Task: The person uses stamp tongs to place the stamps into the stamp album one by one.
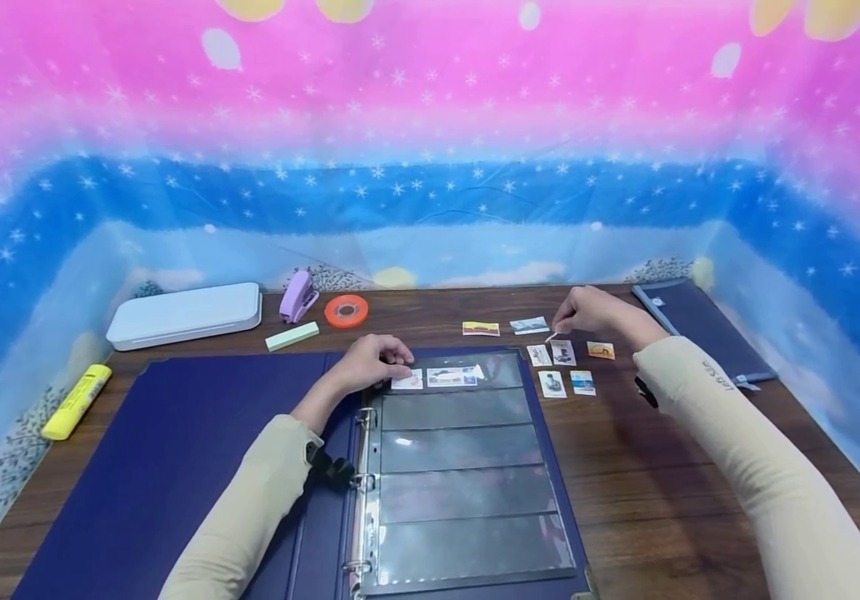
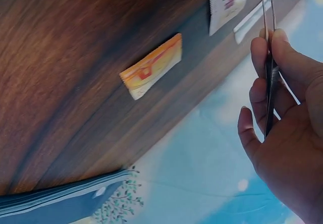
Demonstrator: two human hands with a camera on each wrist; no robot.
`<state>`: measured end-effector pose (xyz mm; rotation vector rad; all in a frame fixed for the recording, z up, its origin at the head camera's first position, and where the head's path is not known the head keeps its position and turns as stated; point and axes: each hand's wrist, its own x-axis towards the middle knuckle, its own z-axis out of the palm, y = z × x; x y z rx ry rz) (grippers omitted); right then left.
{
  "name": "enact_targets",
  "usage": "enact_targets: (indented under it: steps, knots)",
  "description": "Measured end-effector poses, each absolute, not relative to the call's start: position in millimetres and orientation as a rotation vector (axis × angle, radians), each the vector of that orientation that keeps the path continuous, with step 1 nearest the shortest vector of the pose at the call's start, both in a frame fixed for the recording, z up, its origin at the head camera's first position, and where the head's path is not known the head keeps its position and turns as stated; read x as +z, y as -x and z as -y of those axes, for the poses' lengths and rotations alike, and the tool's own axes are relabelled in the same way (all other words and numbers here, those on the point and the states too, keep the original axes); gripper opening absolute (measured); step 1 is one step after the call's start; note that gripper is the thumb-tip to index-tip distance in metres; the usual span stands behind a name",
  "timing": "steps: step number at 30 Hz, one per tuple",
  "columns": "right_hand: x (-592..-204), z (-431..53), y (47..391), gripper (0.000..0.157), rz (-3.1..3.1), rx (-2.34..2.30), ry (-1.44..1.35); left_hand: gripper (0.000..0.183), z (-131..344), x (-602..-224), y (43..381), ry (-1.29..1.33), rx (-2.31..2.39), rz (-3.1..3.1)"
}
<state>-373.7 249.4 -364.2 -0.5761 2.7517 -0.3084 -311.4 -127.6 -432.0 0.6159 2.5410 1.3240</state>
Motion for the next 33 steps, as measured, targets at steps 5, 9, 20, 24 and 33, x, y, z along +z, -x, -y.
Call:
enact_targets:
  steps: [5,9,20,24,33]
  knots:
    - [-368,-252,374,0.019,-2.738,-0.33,0.508,0.016,128,-431,311,-0.605,1.34,-2.528]
    - [-372,-253,376,0.018,-2.724,-0.35,0.531,0.016,128,-430,311,-0.591,1.346,-2.514]
    - [-378,-249,376,0.017,-2.703,-0.394,0.479,0.016,127,-432,312,-0.582,1.344,-2.512]
    - [-379,-248,374,0.016,-2.706,-0.403,0.462,0.016,126,-431,311,-0.579,1.346,-2.51]
    - [-365,-248,375,0.019,-2.717,-0.418,0.457,0.016,127,-432,312,-0.583,1.354,-2.513]
